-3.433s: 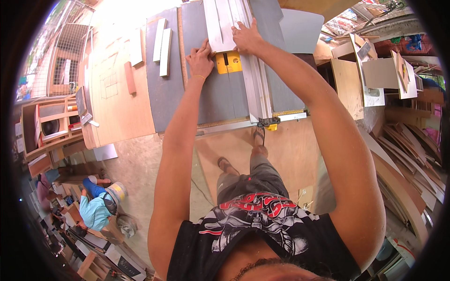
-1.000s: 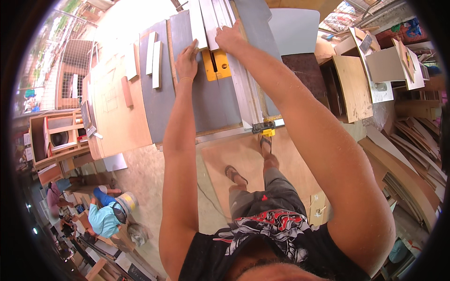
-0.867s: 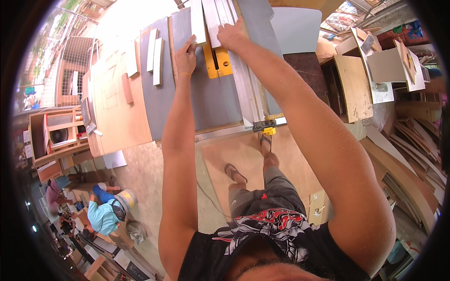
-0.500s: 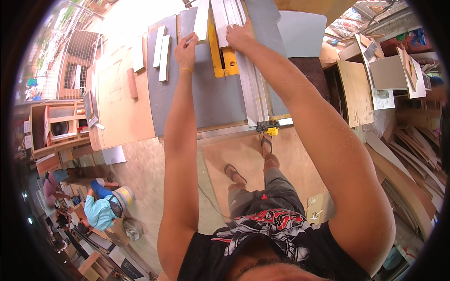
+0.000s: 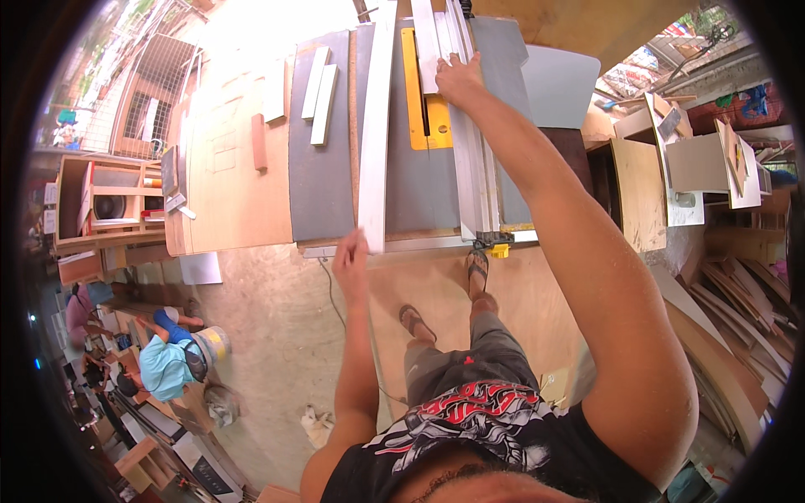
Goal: The person uses a table saw to cut long white wooden strips. They adjust the fence, feed the wood through the saw, and then carry the cut pieces to a nearby cabinet to fit them into slots.
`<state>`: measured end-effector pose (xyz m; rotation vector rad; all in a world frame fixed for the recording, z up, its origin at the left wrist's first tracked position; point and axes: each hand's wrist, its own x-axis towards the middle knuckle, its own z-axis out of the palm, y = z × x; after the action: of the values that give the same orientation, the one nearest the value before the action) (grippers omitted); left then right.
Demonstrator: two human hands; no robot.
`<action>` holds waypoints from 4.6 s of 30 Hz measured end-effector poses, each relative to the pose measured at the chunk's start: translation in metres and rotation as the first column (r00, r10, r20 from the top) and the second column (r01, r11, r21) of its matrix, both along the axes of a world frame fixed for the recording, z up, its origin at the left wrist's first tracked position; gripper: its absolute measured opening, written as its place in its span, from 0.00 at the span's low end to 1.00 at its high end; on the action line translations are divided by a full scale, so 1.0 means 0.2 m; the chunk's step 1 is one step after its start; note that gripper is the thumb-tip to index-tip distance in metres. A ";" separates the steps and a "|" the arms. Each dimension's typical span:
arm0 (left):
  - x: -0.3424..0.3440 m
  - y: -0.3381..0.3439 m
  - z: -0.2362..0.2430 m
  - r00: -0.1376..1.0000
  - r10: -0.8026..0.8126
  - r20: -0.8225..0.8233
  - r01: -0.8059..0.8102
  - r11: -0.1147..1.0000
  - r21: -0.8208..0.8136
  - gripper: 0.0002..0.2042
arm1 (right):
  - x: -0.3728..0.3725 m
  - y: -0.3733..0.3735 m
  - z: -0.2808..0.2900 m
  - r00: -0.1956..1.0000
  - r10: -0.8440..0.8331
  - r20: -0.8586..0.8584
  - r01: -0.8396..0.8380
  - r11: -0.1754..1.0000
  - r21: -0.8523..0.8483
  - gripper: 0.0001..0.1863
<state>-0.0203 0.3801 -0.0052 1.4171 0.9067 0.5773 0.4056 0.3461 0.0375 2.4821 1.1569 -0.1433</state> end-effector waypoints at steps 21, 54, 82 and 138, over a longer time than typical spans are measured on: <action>-0.82 -0.48 -0.06 0.920 -0.066 -0.385 0.007 0.988 -0.152 0.19 | 0.17 0.15 -0.03 0.999 -0.016 -0.048 0.015 1.000 -0.011 0.22; -0.88 -0.61 -0.02 0.888 -0.029 -0.459 -0.034 0.991 -0.128 0.18 | 0.43 0.32 -0.05 0.998 -0.066 -0.021 0.065 0.998 -0.025 0.20; -1.00 -0.81 0.03 0.805 -0.151 -0.573 0.069 0.984 -0.163 0.20 | 0.68 0.44 -0.10 0.998 -0.029 0.059 0.030 0.999 -0.018 0.23; -1.61 -1.98 0.00 0.178 0.204 -0.963 -0.349 0.928 0.132 0.21 | 1.33 0.53 -0.05 0.862 0.506 0.004 -0.504 0.860 -0.078 0.33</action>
<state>-0.3429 -0.0159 -0.0044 1.4308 2.2484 -0.2675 0.6714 0.4523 0.0280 2.0235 1.7136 -0.0058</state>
